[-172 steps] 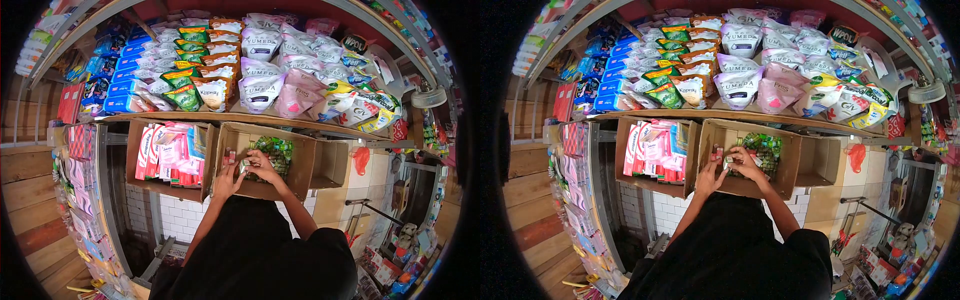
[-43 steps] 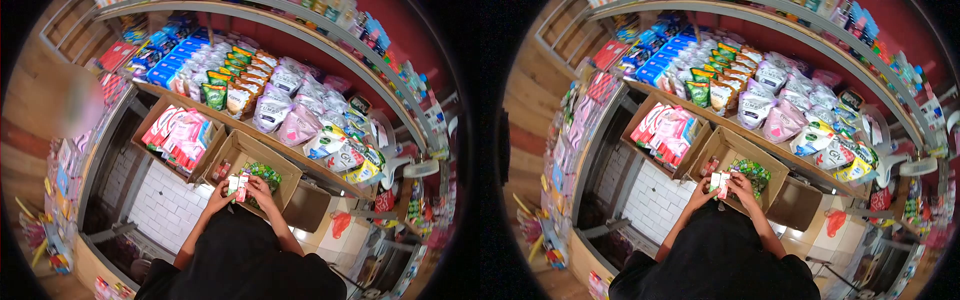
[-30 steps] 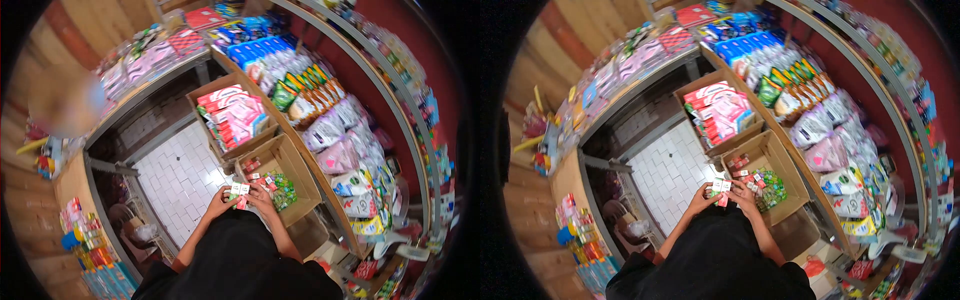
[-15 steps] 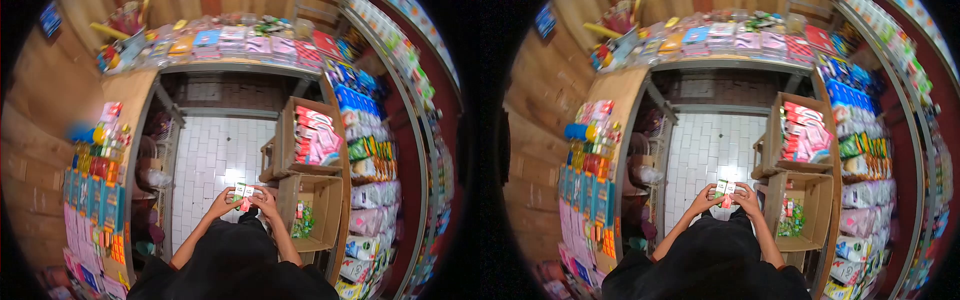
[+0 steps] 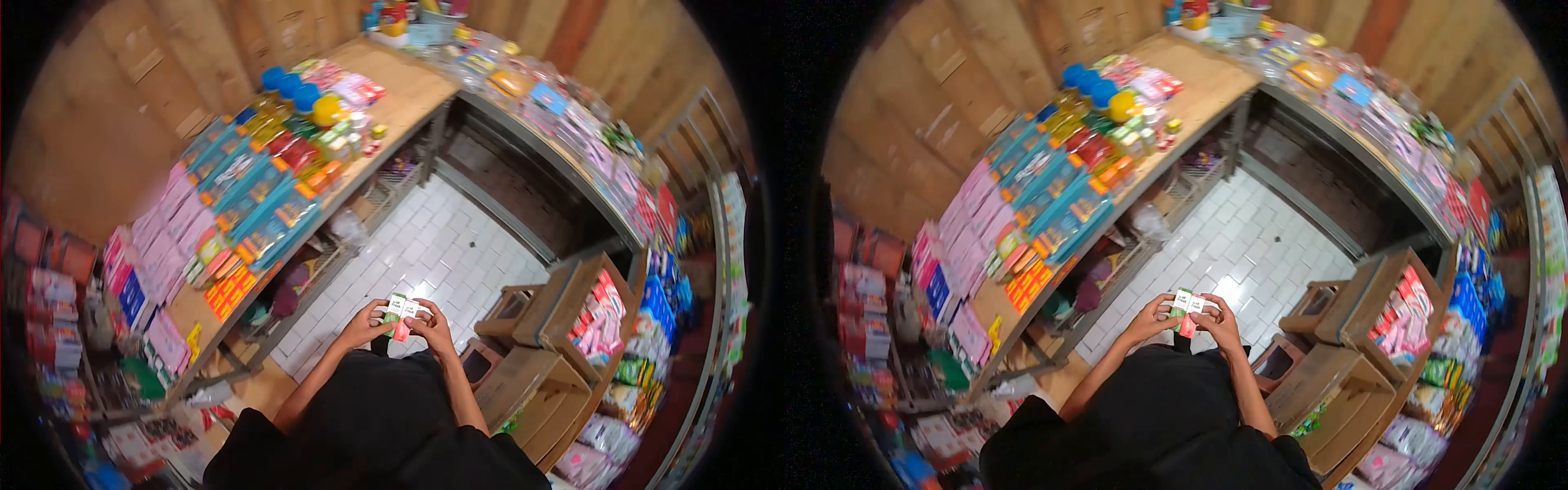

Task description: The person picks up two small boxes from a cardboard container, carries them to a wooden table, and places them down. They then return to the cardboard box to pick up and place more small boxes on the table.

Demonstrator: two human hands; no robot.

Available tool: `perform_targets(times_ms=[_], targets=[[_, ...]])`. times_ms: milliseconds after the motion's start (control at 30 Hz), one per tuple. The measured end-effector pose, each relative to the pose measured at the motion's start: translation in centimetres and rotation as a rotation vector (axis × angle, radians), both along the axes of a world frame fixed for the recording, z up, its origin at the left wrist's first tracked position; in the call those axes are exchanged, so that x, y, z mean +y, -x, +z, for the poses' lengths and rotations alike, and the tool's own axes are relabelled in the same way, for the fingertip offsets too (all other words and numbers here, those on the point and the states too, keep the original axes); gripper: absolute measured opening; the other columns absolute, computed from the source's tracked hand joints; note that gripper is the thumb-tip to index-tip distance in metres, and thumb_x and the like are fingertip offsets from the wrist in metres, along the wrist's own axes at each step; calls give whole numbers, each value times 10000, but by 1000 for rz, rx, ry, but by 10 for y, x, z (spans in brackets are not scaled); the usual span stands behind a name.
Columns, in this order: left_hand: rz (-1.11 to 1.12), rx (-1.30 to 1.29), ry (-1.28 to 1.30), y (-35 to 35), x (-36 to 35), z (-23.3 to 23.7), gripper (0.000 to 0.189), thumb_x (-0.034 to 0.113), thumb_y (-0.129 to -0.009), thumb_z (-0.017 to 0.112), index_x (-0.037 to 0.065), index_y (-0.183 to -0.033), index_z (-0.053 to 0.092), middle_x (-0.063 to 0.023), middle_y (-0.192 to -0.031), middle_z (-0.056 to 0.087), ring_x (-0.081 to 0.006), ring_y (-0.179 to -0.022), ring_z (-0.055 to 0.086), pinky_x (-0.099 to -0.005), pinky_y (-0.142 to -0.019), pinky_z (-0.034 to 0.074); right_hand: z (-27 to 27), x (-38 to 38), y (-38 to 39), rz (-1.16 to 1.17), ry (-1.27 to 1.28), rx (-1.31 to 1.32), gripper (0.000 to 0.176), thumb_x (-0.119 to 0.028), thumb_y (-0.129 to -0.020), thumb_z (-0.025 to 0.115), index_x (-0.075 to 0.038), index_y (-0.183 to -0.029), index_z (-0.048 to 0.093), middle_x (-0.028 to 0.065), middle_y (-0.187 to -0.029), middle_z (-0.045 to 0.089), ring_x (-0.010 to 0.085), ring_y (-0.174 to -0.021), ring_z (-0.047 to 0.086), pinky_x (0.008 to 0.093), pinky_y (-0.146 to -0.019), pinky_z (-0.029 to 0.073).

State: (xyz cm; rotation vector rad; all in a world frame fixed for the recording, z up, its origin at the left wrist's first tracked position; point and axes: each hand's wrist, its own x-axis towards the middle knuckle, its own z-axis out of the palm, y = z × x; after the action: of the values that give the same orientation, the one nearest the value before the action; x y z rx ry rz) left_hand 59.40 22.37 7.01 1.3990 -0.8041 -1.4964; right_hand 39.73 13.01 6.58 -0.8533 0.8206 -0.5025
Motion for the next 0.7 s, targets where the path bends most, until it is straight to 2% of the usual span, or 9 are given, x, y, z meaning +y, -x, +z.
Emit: perform_targets(times_ms=[67, 300, 400, 700], targets=[[66, -28, 4, -20, 22, 8, 602, 223, -868, 771, 44, -1348, 453, -166, -1126, 672, -157, -921, 676, -273, -768, 538, -5, 6, -27, 97, 15, -7, 577, -104, -846, 771, -54, -1344, 483, 114, -1064, 679, 174, -907, 684, 339, -785, 578], [382, 11, -38, -55, 91, 18, 596, 239, -867, 774, 74, -1344, 458, -132, -1093, 679, -152, -941, 652, -298, -806, 506, -3, 22, -107, 433, 135, 13, 562, -91, -834, 782, -22, -1316, 503, 105, -1064, 676, 169, -923, 678, 320, -813, 556], [495, -42, 38, -61, 112, 10, 589, 247, -871, 773, 75, -1340, 459, -116, -1079, 678, -157, -965, 637, -308, -819, 500, 13, 30, -137, 539, 221, 32, 534, -97, -827, 790, -25, -1287, 528, 94, -1063, 679, 152, -943, 662, 301, -837, 529], [788, 11, 132, -96, 151, 10, 515, 248, -888, 756, 65, -1299, 506, -96, -1161, 624, -167, -1065, 591, -317, -870, 498, 16, 40, -228, 857, 380, -16, 442, -96, -816, 798, -32, -1196, 582, 44, -1027, 686, 109, -903, 604, 289, -837, 506]])
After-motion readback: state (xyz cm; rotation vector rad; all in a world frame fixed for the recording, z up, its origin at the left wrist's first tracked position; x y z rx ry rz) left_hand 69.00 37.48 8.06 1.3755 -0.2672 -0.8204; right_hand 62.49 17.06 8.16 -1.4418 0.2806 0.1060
